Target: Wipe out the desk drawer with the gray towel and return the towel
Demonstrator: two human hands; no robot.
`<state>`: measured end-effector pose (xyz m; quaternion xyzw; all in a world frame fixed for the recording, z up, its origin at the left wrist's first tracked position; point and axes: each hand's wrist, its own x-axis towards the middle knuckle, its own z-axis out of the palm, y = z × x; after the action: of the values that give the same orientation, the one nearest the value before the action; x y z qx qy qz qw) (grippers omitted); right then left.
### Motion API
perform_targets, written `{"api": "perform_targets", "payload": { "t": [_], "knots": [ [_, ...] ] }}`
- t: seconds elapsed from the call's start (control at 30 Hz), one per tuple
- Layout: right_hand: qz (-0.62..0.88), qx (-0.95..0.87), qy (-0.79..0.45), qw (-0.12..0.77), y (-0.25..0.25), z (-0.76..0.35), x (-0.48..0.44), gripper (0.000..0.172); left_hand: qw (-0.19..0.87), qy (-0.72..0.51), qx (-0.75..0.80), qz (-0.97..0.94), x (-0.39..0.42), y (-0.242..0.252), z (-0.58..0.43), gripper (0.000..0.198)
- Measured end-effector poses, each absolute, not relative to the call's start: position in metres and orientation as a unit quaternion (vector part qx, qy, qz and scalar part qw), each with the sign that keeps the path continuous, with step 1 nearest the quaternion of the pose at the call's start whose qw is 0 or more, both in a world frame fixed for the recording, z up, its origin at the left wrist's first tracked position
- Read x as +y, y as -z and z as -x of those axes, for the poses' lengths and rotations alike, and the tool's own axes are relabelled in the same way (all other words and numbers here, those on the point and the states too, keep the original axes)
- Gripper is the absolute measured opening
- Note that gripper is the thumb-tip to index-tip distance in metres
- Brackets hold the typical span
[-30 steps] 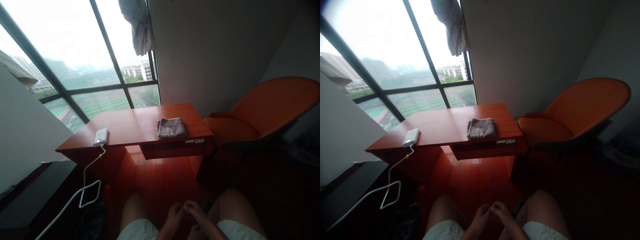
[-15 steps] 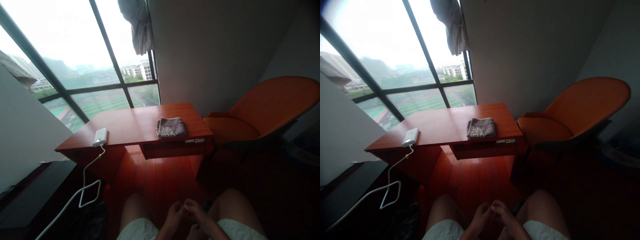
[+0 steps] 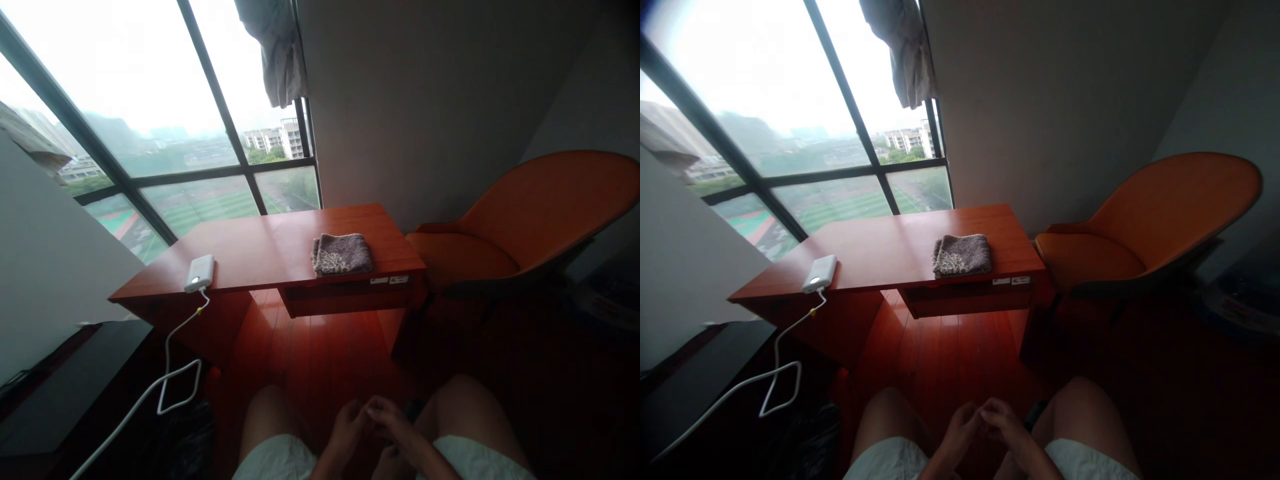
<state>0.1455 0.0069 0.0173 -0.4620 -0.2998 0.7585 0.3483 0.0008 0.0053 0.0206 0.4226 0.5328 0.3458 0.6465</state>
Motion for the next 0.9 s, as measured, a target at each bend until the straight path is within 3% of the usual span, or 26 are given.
{"api": "perform_targets", "payload": {
  "t": [0.37, 0.6, 0.9],
  "knots": [
    [0.429, -0.272, -0.777, 0.372, -0.009, -0.145, 0.008, 0.019, 0.648, -0.351, 0.535, -0.413, 0.006, -0.013, 0.000, 0.056],
    [0.551, -0.343, -0.675, 0.351, 0.003, -0.138, 0.011, 0.050, 0.684, -0.328, 0.525, -0.386, 0.008, -0.008, 0.002, 0.062],
    [0.551, -0.422, -0.638, 0.333, 0.017, -0.135, 0.008, 0.062, 0.723, -0.305, 0.488, -0.381, 0.009, -0.011, 0.006, 0.062]
  ]
}}
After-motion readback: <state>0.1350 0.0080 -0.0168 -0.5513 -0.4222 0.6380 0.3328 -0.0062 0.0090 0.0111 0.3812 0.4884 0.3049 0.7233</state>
